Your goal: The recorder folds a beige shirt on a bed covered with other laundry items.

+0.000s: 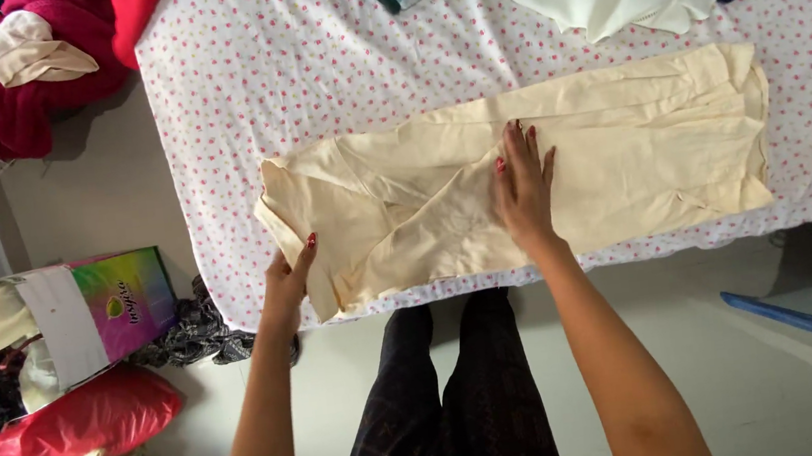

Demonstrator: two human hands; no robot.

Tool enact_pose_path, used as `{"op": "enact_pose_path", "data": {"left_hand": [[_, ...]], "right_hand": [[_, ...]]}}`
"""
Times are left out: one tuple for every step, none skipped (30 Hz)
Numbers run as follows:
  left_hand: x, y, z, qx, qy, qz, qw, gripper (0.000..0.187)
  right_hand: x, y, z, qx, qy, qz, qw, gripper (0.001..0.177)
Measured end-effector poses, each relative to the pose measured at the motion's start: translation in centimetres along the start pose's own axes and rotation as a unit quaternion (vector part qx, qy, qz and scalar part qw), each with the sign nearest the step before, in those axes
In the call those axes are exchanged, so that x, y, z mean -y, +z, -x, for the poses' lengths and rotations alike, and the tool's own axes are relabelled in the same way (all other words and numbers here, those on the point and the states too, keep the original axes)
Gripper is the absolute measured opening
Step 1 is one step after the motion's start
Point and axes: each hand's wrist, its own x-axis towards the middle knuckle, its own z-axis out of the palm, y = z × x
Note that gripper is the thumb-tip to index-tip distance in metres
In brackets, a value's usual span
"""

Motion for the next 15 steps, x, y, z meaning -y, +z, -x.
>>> {"op": "enact_pose_path", "data": {"left_hand": [[-0.5,-0.2,0.5,0.002,0.001,-0.001,1.0,0.057],[-1.3,-0.1,0.7,0.057,0.004,-0.041,0.997,0.051],[-2.1,0.1,0.9,0.112,0.008,-0.082,0.99,0.045],[-2.9,0.5,1.3,0.118,0.011,-0.085,0.989,0.045],[-3.6,1.1,1.6,0.141,-0.021,-0.065,0.988,0.048],[-4.4,1.9,2.0,0.165,-0.053,-0.046,0.984,0.051],[-7.3,3.7,3.8,0.173,-0.05,-0.051,0.982,0.051],[-10.3,5.7,5.5,0.221,-0.08,0.006,0.972,0.053],[-13.3,7.9,7.3,0.267,-0.111,0.06,0.955,0.055],[-13.9,9.9,8.0,0.278,-0.109,0.054,0.953,0.055],[-14.5,12.1,8.8,0.298,-0.078,0.046,0.95,0.056],[-15.1,14.4,9.4,0.318,-0.048,0.037,0.946,0.056],[-13.5,17.4,8.9,0.33,-0.045,0.03,0.943,0.056],[-12.0,20.4,8.3,0.345,0.026,-0.047,0.937,0.056],[-10.5,23.5,7.7,0.357,0.098,-0.121,0.921,0.057]], "right_hand": [[0.2,-0.4,0.2,-0.002,0.002,0.001,1.0,0.059],[0.2,-0.9,0.0,-0.016,0.011,-0.112,0.994,0.056],[0.1,-1.5,-0.2,-0.03,0.019,-0.223,0.974,0.055],[0.5,-1.7,0.1,-0.036,0.023,-0.223,0.974,0.055],[0.8,-2.1,0.4,-0.04,0.029,-0.263,0.964,0.054],[0.9,-2.5,0.8,-0.045,0.036,-0.302,0.951,0.053],[0.9,-3.3,0.9,-0.053,0.04,-0.301,0.951,0.053],[0.8,-4.1,0.8,-0.044,0.048,-0.364,0.929,0.052],[0.5,-5.1,0.7,-0.035,0.054,-0.425,0.903,0.051],[-0.5,-5.9,0.7,-0.047,0.058,-0.422,0.904,0.051],[-1.7,-6.7,0.6,-0.042,0.091,-0.494,0.864,0.053],[-2.9,-7.4,0.4,-0.038,0.122,-0.564,0.816,0.054],[-3.4,-9.9,0.1,-0.052,0.124,-0.562,0.816,0.054],[-3.8,-12.3,-0.5,-0.019,0.156,-0.639,0.753,0.059],[-4.2,-14.6,-1.0,0.013,0.184,-0.709,0.681,0.065]]}}
